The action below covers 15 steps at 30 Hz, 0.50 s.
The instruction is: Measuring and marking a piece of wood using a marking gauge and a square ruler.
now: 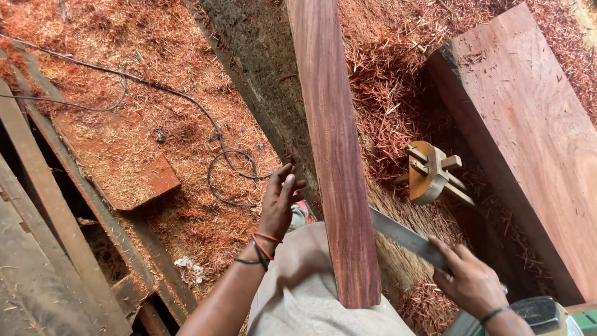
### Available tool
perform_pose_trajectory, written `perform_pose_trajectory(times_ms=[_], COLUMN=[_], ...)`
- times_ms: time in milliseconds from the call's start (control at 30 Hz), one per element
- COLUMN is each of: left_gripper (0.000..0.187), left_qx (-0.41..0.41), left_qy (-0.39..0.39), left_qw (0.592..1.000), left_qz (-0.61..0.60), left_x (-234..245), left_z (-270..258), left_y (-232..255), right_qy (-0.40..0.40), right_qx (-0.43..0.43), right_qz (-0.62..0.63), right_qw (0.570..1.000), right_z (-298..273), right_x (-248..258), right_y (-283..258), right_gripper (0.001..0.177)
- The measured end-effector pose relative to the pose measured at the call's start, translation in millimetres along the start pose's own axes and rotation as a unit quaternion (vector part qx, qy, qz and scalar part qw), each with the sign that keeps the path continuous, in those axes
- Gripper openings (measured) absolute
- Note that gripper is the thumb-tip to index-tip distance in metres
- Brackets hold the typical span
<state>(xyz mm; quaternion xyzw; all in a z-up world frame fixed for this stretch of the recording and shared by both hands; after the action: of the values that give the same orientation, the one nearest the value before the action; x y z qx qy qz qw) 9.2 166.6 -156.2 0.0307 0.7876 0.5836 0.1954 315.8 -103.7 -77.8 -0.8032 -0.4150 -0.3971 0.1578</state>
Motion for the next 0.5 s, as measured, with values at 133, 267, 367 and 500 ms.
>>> perform_pose_trajectory(times_ms=[133, 267, 367, 500], left_gripper=[0.053, 0.065, 0.083, 0.092], left_qx=[-0.042, -0.053, -0.029, -0.066], left_qy=[-0.028, -0.094, -0.131, -0.167], left_qw=[0.997, 0.993, 0.985, 0.975], left_qz=[0.052, 0.058, 0.107, 0.130], left_x=[-2, -23, -40, -57], left_z=[-10, -24, -30, -35], left_y=[24, 55, 81, 103], right_qy=[-0.010, -0.007, 0.022, 0.064], right_qx=[-0.014, 0.004, 0.055, 0.094], right_qz=[0.030, -0.055, -0.098, -0.068], right_qw=[0.999, 0.998, 0.993, 0.991], right_z=[-14, -1, 19, 24], right_x=[-2, 2, 26, 41], right_y=[13, 20, 12, 6], right_gripper=[0.079, 0.075, 0.075, 0.074])
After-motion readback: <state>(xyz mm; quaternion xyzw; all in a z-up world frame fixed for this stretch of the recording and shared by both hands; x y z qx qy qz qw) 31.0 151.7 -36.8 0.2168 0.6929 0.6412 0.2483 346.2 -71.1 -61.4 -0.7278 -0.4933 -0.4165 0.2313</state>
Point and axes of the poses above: each hand's wrist, its own z-axis towards the middle knuckle, its own x-axis out of the back of the hand, y = z × x, the point moved 10 cm from there along z, towards the middle knuckle, and after that the axes turned 13 degrees about -x, right-handed, at the moved point
